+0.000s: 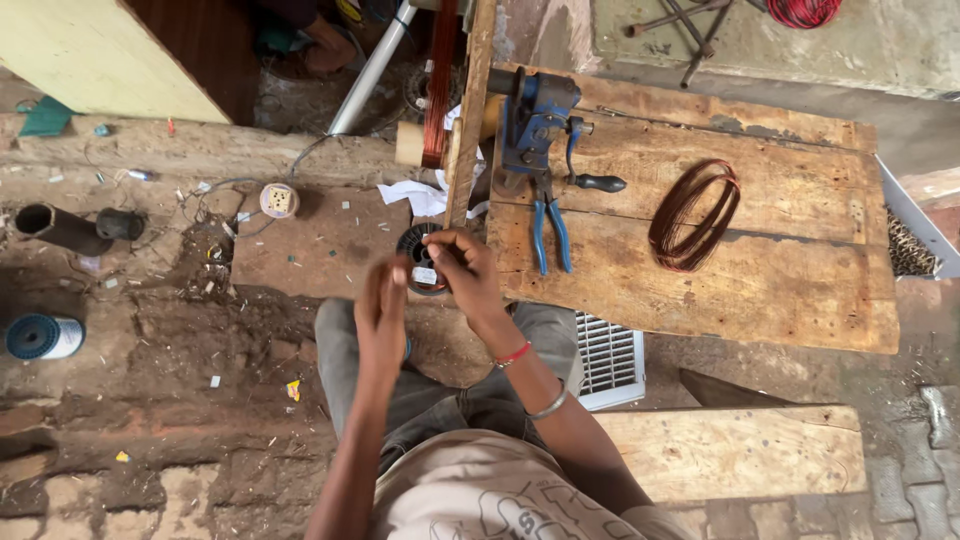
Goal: The person uses a manual winding machine to wind copper wire onto a spool, periodically stopping to secure the wire by hand.
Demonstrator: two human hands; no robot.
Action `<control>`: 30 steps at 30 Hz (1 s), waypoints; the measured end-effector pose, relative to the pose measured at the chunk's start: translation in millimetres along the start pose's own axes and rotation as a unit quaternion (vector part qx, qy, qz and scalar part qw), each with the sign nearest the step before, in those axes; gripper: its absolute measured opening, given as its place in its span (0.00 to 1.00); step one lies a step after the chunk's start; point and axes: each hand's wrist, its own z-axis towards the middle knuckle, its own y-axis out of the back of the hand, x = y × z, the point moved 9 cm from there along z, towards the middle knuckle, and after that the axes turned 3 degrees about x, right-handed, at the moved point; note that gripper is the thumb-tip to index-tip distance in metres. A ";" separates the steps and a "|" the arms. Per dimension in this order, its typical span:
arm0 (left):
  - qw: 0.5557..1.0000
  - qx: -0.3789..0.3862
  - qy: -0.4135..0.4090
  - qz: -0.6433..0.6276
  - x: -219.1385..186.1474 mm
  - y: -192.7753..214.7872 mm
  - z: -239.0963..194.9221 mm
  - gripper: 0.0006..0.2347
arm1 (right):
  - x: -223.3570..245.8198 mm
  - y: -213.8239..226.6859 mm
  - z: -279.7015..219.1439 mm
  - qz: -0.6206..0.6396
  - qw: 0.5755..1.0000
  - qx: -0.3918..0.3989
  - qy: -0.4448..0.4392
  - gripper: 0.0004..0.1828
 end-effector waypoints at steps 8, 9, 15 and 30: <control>0.956 0.072 0.203 0.200 28.0 -32.9 158.1 0.33 | -73.9 -0.9 31.6 -0.276 0.961 0.009 -0.020 0.07; 0.957 0.079 0.183 0.211 35.3 -33.6 173.7 0.35 | -84.2 -3.4 28.4 -0.268 0.962 0.030 -0.043 0.08; 0.978 0.166 0.098 0.078 71.4 -26.4 211.8 0.35 | -85.1 -27.2 24.7 -0.197 0.974 0.090 -0.061 0.13; 0.899 -0.035 0.256 -0.354 25.6 -24.3 92.6 0.21 | -26.8 2.6 2.9 0.101 0.988 -0.029 -0.115 0.23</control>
